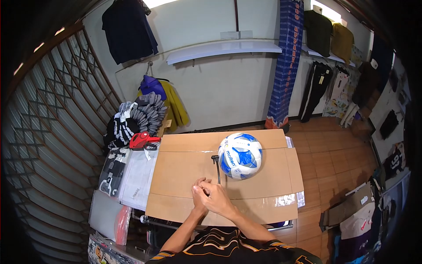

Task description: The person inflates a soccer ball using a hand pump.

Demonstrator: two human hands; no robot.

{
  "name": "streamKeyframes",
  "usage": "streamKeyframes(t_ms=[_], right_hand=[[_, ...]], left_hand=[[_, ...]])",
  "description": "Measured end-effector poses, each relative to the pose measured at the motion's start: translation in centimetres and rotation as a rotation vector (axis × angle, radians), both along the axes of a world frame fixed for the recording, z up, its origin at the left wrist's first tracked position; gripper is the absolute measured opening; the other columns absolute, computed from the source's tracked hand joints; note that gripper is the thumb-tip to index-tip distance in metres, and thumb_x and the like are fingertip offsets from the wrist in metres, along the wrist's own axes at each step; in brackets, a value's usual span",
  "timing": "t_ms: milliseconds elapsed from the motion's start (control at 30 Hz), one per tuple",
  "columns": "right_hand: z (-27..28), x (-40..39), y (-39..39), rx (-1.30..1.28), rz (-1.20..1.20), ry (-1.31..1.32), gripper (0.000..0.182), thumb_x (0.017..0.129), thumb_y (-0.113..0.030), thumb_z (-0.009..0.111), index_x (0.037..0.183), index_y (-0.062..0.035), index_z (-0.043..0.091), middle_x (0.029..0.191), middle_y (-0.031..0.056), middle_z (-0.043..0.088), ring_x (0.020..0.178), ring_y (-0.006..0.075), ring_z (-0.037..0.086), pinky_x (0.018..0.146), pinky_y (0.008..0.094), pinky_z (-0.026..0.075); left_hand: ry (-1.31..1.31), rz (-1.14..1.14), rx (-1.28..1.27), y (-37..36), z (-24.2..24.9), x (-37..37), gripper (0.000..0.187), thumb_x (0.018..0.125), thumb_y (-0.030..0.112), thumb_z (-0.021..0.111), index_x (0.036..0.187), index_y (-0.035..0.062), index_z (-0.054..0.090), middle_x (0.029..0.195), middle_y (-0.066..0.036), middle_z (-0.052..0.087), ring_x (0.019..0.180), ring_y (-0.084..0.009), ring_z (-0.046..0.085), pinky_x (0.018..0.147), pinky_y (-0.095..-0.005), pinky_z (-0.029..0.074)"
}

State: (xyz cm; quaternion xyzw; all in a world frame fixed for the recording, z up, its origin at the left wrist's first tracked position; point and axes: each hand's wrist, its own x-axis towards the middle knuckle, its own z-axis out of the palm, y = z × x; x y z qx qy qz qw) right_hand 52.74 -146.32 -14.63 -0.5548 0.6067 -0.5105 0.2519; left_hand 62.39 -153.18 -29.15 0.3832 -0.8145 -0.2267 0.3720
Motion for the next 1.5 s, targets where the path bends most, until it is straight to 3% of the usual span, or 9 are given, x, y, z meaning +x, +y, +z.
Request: streamKeyframes(t_ms=[100,333,533,600,833,1033,1200,1300,1500], right_hand=[[5.8,-0.6,2.3,-0.151,0.065,-0.069,0.023,0.1,-0.018,0.064,0.089,0.0028,0.064,0.063,0.0197,0.051,0.051,0.02,0.042,0.05,0.0347,0.04],[5.9,-0.5,1.9,-0.191,0.083,-0.099,0.021,0.098,-0.014,0.068,0.087,0.0026,0.063,0.06,0.0158,0.042,0.049,0.0166,0.034,0.047,0.034,0.034],[0.0,0.2,-0.5,-0.166,0.011,-0.042,0.024,0.098,-0.019,0.066,0.081,-0.0019,0.066,0.058,0.019,0.055,0.047,0.0352,0.053,0.049,0.0423,0.042],[-0.5,-0.2,-0.6,-0.091,0.028,-0.062,0.026,0.099,-0.014,0.067,0.079,0.002,0.061,0.056,0.0136,0.035,0.05,0.0107,0.031,0.045,0.0353,0.03],[-1.2,0.0,-0.8,-0.108,0.009,-0.095,0.027,0.099,-0.016,0.066,0.08,0.002,0.062,0.053,0.0121,0.04,0.05,0.0094,0.033,0.046,0.0337,0.031],[4.9,-0.7,1.8,-0.111,0.073,-0.129,0.022,0.096,-0.013,0.071,0.081,0.0009,0.064,0.052,0.0083,0.048,0.051,0.0064,0.036,0.047,0.0291,0.032],[7.5,-1.3,2.8,-0.183,0.15,-0.194,0.019,0.092,-0.011,0.075,0.081,0.0001,0.064,0.052,0.0024,0.048,0.052,0.0044,0.036,0.049,0.0265,0.031],[5.7,-1.0,0.5,-0.186,0.116,-0.12,0.02,0.092,-0.012,0.075,0.08,-0.0001,0.064,0.051,-0.0007,0.046,0.052,0.0034,0.035,0.048,0.026,0.03],[1.1,-1.6,-1.6,0.065,0.112,-0.21,0.022,0.093,-0.014,0.075,0.078,-0.0011,0.063,0.052,-0.0036,0.045,0.053,0.0023,0.033,0.047,0.0268,0.028]], left_hand=[[0.027,-0.012,-0.003,-0.2,0.0,0.1,0.048,0.087,0.027,0.071,0.13,0.0066,0.063,0.135,-0.016,0.054,0.128,-0.0363,0.048,0.109,-0.0518,0.035],[-0.09,0.016,-0.099,-0.4,-0.2,0.1,0.05,0.086,0.029,0.071,0.13,0.0067,0.063,0.136,-0.016,0.053,0.13,-0.0357,0.047,0.111,-0.0542,0.033],[-0.056,-0.004,-0.023,-0.4,-0.8,0.2,0.048,0.089,0.031,0.067,0.13,0.0056,0.063,0.137,-0.015,0.052,0.133,-0.0343,0.046,0.114,-0.0527,0.03],[-0.035,-0.01,0.005,-0.8,-1.8,0.1,0.045,0.09,0.031,0.065,0.128,0.0062,0.064,0.137,-0.015,0.053,0.134,-0.0338,0.045,0.114,-0.0521,0.03],[-0.077,-0.008,-0.036,-1.0,-2.3,0.1,0.045,0.089,0.03,0.066,0.128,0.0073,0.064,0.136,-0.016,0.053,0.134,-0.0345,0.045,0.114,-0.0523,0.03],[0.619,-0.137,0.576,-0.6,-1.9,-0.4,0.048,0.086,0.033,0.07,0.126,0.0064,0.063,0.135,-0.018,0.054,0.133,-0.0364,0.046,0.112,-0.0539,0.033],[-0.325,0.002,-0.121,-1.2,-2.9,0.0,0.048,0.087,0.035,0.07,0.125,0.0055,0.063,0.136,-0.018,0.053,0.133,-0.0365,0.046,0.112,-0.0565,0.031],[0.123,-0.082,0.165,-1.3,-4.0,0.3,0.049,0.087,0.033,0.07,0.126,0.0051,0.062,0.137,-0.017,0.053,0.134,-0.0362,0.045,0.113,-0.0573,0.03],[-0.137,-0.048,0.097,-1.9,-4.0,0.1,0.049,0.087,0.031,0.069,0.129,0.0061,0.062,0.14,-0.017,0.051,0.135,-0.0366,0.044,0.114,-0.0569,0.029]])
